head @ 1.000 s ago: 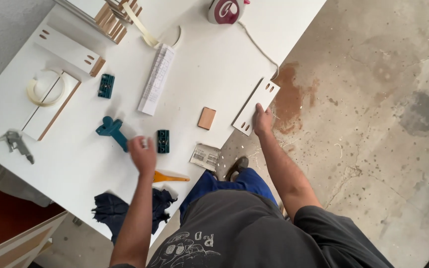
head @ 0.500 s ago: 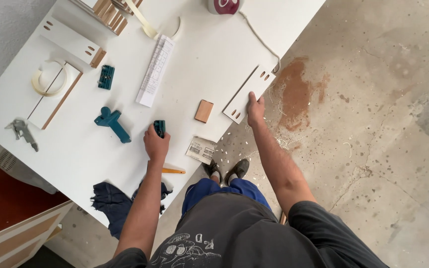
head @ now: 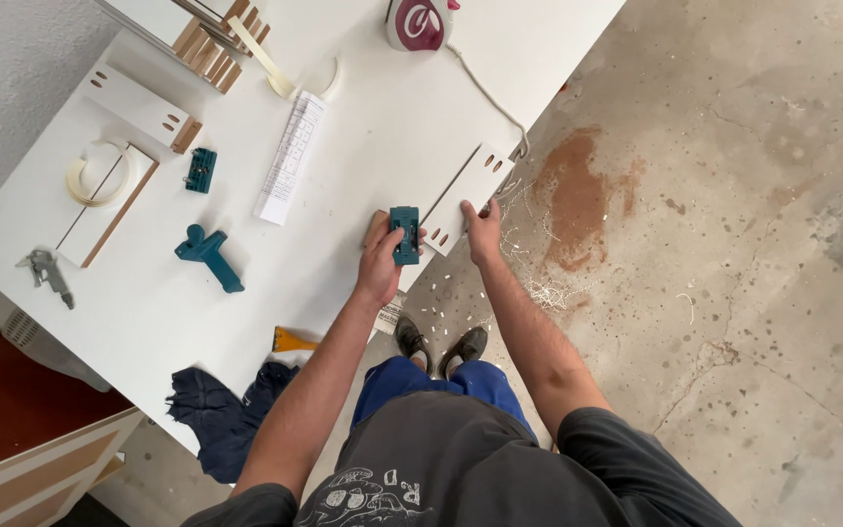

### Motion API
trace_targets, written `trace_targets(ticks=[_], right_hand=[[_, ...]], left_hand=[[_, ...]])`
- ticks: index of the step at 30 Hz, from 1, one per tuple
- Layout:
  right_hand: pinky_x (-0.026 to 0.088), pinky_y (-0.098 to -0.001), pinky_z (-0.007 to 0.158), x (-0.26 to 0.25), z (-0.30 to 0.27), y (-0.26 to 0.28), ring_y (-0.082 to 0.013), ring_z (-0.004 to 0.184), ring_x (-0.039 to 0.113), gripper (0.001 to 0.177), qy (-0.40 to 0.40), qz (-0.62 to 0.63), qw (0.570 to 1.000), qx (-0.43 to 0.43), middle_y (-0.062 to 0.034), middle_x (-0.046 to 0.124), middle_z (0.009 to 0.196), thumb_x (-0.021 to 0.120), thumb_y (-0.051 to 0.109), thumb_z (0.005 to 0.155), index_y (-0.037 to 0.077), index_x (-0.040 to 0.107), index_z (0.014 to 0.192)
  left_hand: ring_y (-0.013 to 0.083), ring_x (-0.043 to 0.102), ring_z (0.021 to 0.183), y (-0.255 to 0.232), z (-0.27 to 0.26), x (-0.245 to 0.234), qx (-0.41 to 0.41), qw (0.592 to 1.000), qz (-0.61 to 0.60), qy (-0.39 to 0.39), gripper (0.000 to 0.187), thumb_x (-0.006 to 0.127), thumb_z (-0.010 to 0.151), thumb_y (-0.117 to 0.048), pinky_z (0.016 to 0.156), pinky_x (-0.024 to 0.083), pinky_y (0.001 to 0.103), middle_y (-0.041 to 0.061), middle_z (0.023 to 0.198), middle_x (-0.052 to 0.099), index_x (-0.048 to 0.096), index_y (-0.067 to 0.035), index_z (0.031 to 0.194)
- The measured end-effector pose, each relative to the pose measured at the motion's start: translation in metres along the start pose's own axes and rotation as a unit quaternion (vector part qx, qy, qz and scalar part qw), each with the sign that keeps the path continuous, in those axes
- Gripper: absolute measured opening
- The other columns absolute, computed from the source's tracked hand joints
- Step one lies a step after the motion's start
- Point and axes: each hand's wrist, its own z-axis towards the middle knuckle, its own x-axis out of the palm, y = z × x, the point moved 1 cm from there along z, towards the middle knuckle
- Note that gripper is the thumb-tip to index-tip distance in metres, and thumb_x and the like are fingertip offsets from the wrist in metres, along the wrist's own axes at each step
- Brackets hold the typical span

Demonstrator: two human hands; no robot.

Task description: The person irons a white rectangular piece of wood on a workbench using a household iron. They then use a hand plane to smooth the edges of the wood, followed by sanding the surface with a sanding block. The person flips the wood to sand the other side and then places it with other similar pieces.

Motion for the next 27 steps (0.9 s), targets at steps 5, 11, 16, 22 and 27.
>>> trace_targets(ticks=[5, 11, 16, 22, 27], right_hand=[[0.055, -0.0427, 0.086, -0.024, -0.075, 0.052, -0.0288, 0.097, 0.062, 0.061, 0.061, -0.038, 0.981, -0.181, -0.0162, 0.058, 0.109, 0.061, 0.039, 0.105, 0.011, 0.039, 0.154], [0.05, -0.0246, 0.068, -0.048, -0.148, 0.07, -0.0119, 0.074, 0.057, 0.06, 0.16, 0.023, 0.965, -0.205, -0.0043, 0.056, 0.084, 0.063, 0.011, 0.101, 0.014, 0.04, 0.156], [0.054, -0.0252, 0.075, -0.063, -0.15, -0.001, -0.0098, 0.087, 0.061, 0.048, 0.057, 0.141, 0.981, -0.12, -0.0044, 0.065, 0.103, 0.061, 0.01, 0.102, 0.012, 0.045, 0.148], [0.054, -0.0309, 0.085, -0.027, -0.153, -0.039, -0.014, 0.099, 0.055, 0.047, 0.03, 0.106, 0.99, -0.093, -0.0059, 0.057, 0.121, 0.056, 0.016, 0.105, 0.014, 0.04, 0.15], [0.052, -0.0296, 0.086, -0.003, -0.147, -0.055, -0.0122, 0.102, 0.054, 0.047, 0.009, 0.096, 0.99, -0.1, -0.0046, 0.056, 0.12, 0.055, 0.017, 0.107, 0.014, 0.04, 0.151]], left_hand=[[0.0336, 0.054, 0.127, 0.032, 0.009, 0.004, -0.006, 0.996, 0.092, 0.004, 0.044, 0.054, 0.109, -0.024, 0.104, 0.047, 0.047, 0.027, 0.134, 0.058, 0.045, -0.006, 0.149], [0.022, 0.048, 0.134, 0.067, 0.019, 0.028, -0.063, 0.983, 0.161, 0.061, 0.038, 0.057, 0.108, -0.029, 0.118, 0.036, 0.043, 0.015, 0.14, 0.057, 0.058, -0.009, 0.14], [0.0431, 0.044, 0.141, 0.08, 0.139, 0.003, 0.18, 0.802, 0.543, 0.17, 0.039, 0.056, 0.108, -0.03, 0.121, 0.031, 0.053, 0.026, 0.14, 0.054, 0.062, -0.005, 0.137], [0.0378, 0.029, 0.154, 0.105, 0.208, 0.016, 0.272, 0.614, 0.716, 0.19, 0.072, 0.056, 0.103, -0.056, 0.126, 0.014, 0.057, 0.02, 0.164, 0.033, 0.038, -0.016, 0.16], [0.0305, 0.032, 0.153, 0.101, 0.197, 0.011, 0.277, 0.6, 0.727, 0.187, 0.061, 0.051, 0.106, -0.054, 0.127, 0.014, 0.054, 0.01, 0.164, 0.037, 0.043, -0.022, 0.158]])
